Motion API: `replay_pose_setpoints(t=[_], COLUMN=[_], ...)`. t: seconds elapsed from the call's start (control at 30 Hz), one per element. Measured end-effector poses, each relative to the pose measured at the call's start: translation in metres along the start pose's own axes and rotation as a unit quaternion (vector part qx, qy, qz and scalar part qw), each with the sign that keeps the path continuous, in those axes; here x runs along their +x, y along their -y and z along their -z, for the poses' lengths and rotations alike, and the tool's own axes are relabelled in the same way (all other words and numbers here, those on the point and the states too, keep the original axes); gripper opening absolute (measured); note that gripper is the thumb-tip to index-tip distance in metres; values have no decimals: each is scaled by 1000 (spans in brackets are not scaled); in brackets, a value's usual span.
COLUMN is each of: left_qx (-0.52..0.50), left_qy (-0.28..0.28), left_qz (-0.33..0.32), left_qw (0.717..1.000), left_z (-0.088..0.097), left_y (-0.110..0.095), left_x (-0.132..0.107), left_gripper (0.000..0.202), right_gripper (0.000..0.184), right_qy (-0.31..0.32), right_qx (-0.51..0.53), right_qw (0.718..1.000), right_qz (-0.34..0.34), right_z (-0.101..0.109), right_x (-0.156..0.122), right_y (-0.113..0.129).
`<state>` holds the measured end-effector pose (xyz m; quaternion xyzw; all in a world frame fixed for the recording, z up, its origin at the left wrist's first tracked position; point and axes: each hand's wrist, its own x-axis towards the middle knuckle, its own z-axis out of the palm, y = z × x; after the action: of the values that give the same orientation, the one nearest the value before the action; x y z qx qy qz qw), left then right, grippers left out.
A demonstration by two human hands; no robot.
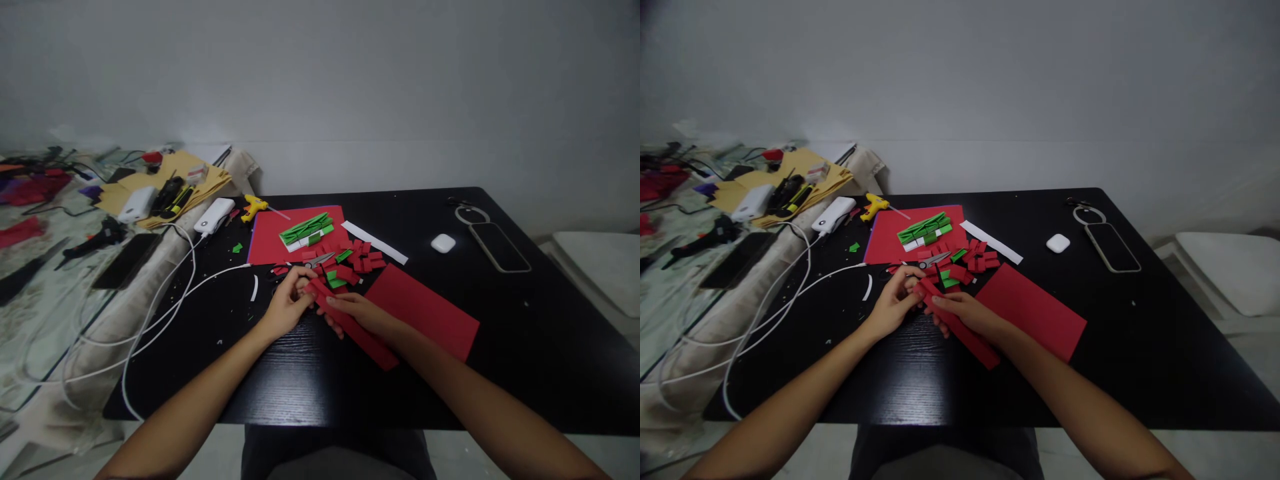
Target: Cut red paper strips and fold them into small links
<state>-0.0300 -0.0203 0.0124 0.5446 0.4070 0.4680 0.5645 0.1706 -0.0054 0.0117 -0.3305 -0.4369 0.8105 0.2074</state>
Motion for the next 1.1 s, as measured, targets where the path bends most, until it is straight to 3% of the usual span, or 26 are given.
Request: replay_pose_setpoints(t=[0.13, 0.37, 0.77, 1.1], left_qx=[31, 40, 52, 56], left_qy=[22, 15, -104, -52], left_qz=[5, 32, 18, -5], left_qw=[999, 999, 993, 997], left_z=[2, 2, 13, 12], left_y=[-1, -3, -5, -5], left_x=[1, 2, 9, 3], left_gripper=[17, 16, 14, 25], right_gripper=[48, 48, 46, 45], right_qy=[4, 0, 0, 7], right_qx=[-6, -17, -11, -24], right_qw=[1000, 1000, 1000, 1000], right_qz=[5, -7, -24, -5], right_z=[0, -1, -4, -3], right_x=[1, -1, -3, -1], right_y=[0, 0, 2, -1])
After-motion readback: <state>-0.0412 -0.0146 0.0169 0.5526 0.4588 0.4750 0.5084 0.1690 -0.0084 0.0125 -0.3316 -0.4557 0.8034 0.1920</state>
